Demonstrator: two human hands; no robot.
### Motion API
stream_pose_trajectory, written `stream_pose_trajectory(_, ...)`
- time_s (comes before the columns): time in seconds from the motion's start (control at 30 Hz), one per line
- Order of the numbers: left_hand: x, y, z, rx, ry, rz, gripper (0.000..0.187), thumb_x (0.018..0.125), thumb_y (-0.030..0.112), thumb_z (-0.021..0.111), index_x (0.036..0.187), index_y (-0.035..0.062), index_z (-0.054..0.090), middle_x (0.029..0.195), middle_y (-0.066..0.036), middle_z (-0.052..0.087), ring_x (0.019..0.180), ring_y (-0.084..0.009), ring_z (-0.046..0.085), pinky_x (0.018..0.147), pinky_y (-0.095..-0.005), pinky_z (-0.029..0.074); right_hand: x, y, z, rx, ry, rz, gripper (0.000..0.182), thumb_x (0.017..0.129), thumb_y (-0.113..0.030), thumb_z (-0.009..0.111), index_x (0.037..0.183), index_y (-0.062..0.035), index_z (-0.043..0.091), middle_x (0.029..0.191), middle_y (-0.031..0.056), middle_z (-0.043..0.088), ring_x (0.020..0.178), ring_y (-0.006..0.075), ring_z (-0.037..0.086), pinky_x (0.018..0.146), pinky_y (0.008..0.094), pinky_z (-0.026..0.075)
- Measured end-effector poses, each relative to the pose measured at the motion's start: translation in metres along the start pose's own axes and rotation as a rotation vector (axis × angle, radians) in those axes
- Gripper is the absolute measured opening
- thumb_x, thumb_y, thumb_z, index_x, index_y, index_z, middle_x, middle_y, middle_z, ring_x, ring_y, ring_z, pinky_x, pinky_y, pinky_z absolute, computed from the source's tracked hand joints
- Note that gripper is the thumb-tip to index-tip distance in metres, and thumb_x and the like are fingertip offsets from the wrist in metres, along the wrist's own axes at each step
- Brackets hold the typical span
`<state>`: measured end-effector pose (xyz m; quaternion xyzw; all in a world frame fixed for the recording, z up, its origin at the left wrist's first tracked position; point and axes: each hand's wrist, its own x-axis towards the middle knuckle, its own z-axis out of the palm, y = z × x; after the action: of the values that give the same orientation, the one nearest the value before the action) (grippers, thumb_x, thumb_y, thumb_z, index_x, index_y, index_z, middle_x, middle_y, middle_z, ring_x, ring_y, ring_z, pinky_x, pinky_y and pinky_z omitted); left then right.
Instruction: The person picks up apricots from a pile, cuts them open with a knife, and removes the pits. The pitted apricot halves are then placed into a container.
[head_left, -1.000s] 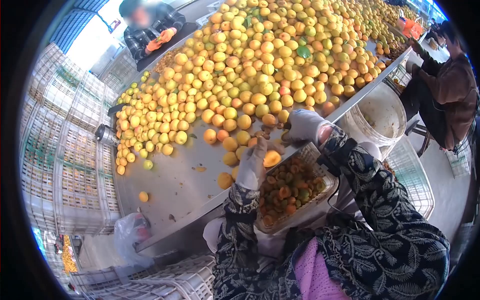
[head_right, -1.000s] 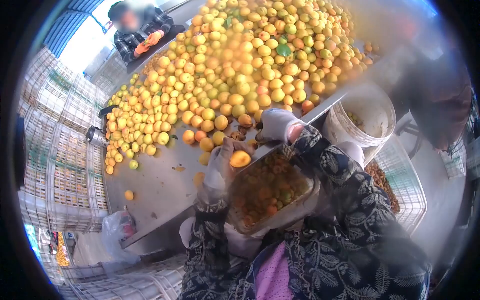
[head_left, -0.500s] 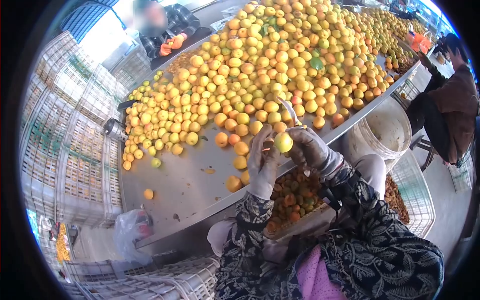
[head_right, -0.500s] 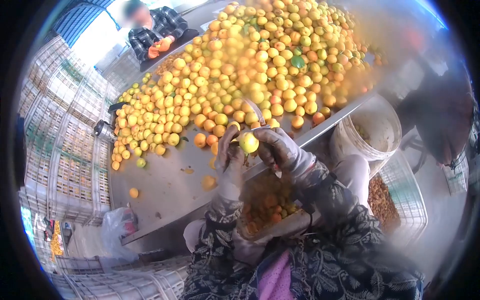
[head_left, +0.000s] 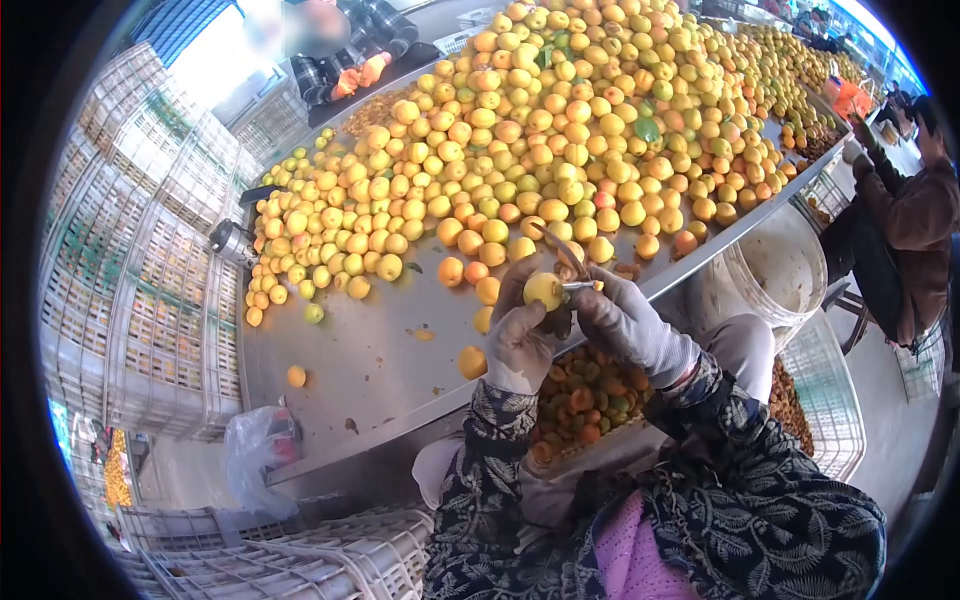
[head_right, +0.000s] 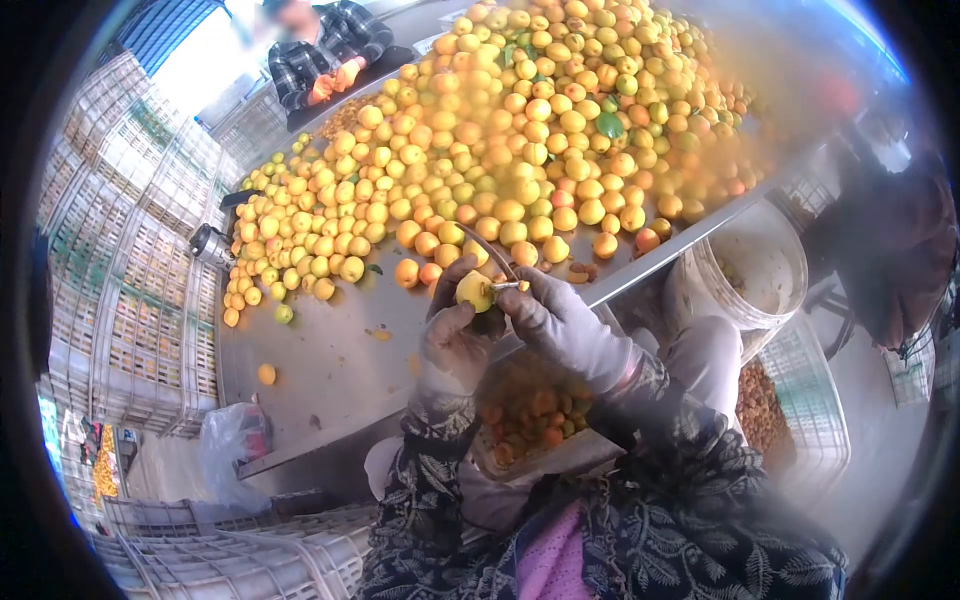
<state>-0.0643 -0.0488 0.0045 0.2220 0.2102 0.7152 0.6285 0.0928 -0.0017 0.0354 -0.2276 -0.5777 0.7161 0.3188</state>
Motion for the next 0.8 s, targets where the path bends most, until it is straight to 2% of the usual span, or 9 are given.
stream_pose_trajectory(0.07, 0.001, -0.001, 0.0, 0.034, 0.015, -0.087, 0.049, 0.077, 0.005, 0.053, 0.125, 0.0073, 0.048, 0.103, -0.008, 0.059, 0.079, -0.0156, 0.057, 0.067, -0.0275, 0.048, 0.001, 0.005, -0.004, -0.074, 0.028, -0.014, 0.047, 0.096, -0.04, 0.056, 0.118, 0.0015, 0.054, 0.095, 0.0018, 0.059, 0.089, 0.0067, 0.051, 0.077, 0.0223, 0.043)
stream_pose_trajectory(0.3, 0.0, -0.008, 0.004, 0.181, 0.057, -0.12, 0.045, 0.075, 0.003, 0.052, 0.12, 0.0065, 0.047, 0.1, -0.004, 0.054, 0.088, -0.0131, 0.055, 0.074, -0.0256, 0.047, 0.012, 0.027, -0.009, -0.022, 0.186, -0.112, 0.043, 0.094, -0.034, 0.061, 0.116, 0.0023, 0.054, 0.097, 0.0029, 0.061, 0.09, 0.008, 0.053, 0.078, 0.0242, 0.045)
stream_pose_trajectory(0.37, 0.005, -0.017, 0.003, 0.997, -0.04, 0.312, 0.041, 0.076, 0.001, 0.053, 0.116, 0.0065, 0.046, 0.102, -0.003, 0.051, 0.091, -0.0113, 0.053, 0.077, -0.0249, 0.046, 0.015, 0.028, -0.008, 0.046, 0.153, -0.144, 0.041, 0.092, -0.029, 0.065, 0.116, 0.0019, 0.053, 0.097, 0.0029, 0.061, 0.092, 0.0077, 0.053, 0.077, 0.0239, 0.046)
stream_pose_trajectory(0.47, 0.005, -0.019, 0.001, 1.131, -0.087, 0.467, 0.04, 0.076, 0.0, 0.054, 0.115, 0.0064, 0.046, 0.103, -0.003, 0.05, 0.092, -0.0103, 0.051, 0.079, -0.0251, 0.046, 0.016, 0.027, -0.006, 0.177, 0.199, -0.064, 0.037, 0.092, -0.024, 0.065, 0.115, 0.0007, 0.052, 0.092, 0.0001, 0.06, 0.083, 0.0083, 0.055, 0.07, 0.024, 0.047)
stream_pose_trajectory(0.57, 0.01, -0.024, 0.0, 0.632, 0.046, 0.158, 0.047, 0.072, -0.008, 0.049, 0.116, 0.0072, 0.047, 0.104, -0.006, 0.052, 0.084, -0.0145, 0.054, 0.07, -0.0256, 0.047, 0.02, 0.034, -0.011, 0.199, 0.251, 0.033, 0.032, 0.09, -0.021, 0.065, 0.112, 0.0001, 0.054, 0.084, -0.0012, 0.059, 0.075, 0.0097, 0.057, 0.065, 0.0251, 0.048)
stream_pose_trajectory(0.63, 0.013, -0.022, 0.0, 0.661, 0.075, 0.167, 0.046, 0.072, -0.007, 0.049, 0.116, 0.0081, 0.047, 0.102, -0.006, 0.052, 0.079, -0.0144, 0.053, 0.068, -0.0249, 0.045, 0.022, 0.035, -0.013, 0.162, 0.27, 0.055, 0.03, 0.089, -0.019, 0.065, 0.11, 0.0, 0.055, 0.08, -0.0015, 0.059, 0.071, 0.0102, 0.057, 0.063, 0.0257, 0.048)
stream_pose_trajectory(0.7, 0.012, -0.018, 0.001, 0.688, 0.107, 0.177, 0.046, 0.072, -0.006, 0.049, 0.115, 0.009, 0.046, 0.1, -0.005, 0.052, 0.075, -0.0143, 0.052, 0.065, -0.0243, 0.044, 0.028, 0.031, -0.011, -0.581, 0.353, -0.093, 0.03, 0.087, -0.018, 0.065, 0.107, 0.0008, 0.055, 0.076, 0.0069, 0.062, 0.068, 0.0187, 0.062, 0.064, 0.0307, 0.05)
stream_pose_trajectory(0.73, 0.01, -0.011, 0.006, 0.452, 0.1, 0.114, 0.046, 0.071, -0.005, 0.05, 0.115, 0.0093, 0.046, 0.098, -0.005, 0.052, 0.073, -0.0148, 0.052, 0.064, -0.0246, 0.043, 0.039, 0.047, -0.027, -0.936, 0.373, -0.072, 0.036, 0.086, -0.024, 0.067, 0.106, 0.0023, 0.053, 0.08, 0.0175, 0.064, 0.071, 0.0312, 0.064, 0.067, 0.0374, 0.05)
stream_pose_trajectory(0.8, 0.008, -0.005, 0.007, 0.126, 0.085, 0.062, 0.047, 0.07, -0.002, 0.05, 0.115, 0.0072, 0.048, 0.095, -0.006, 0.054, 0.071, -0.0162, 0.052, 0.061, -0.0267, 0.041, 0.046, 0.046, -0.041, -0.948, 0.426, -0.049, 0.039, 0.087, -0.028, 0.067, 0.106, 0.0027, 0.053, 0.082, 0.0205, 0.064, 0.075, 0.036, 0.063, 0.069, 0.04, 0.05)
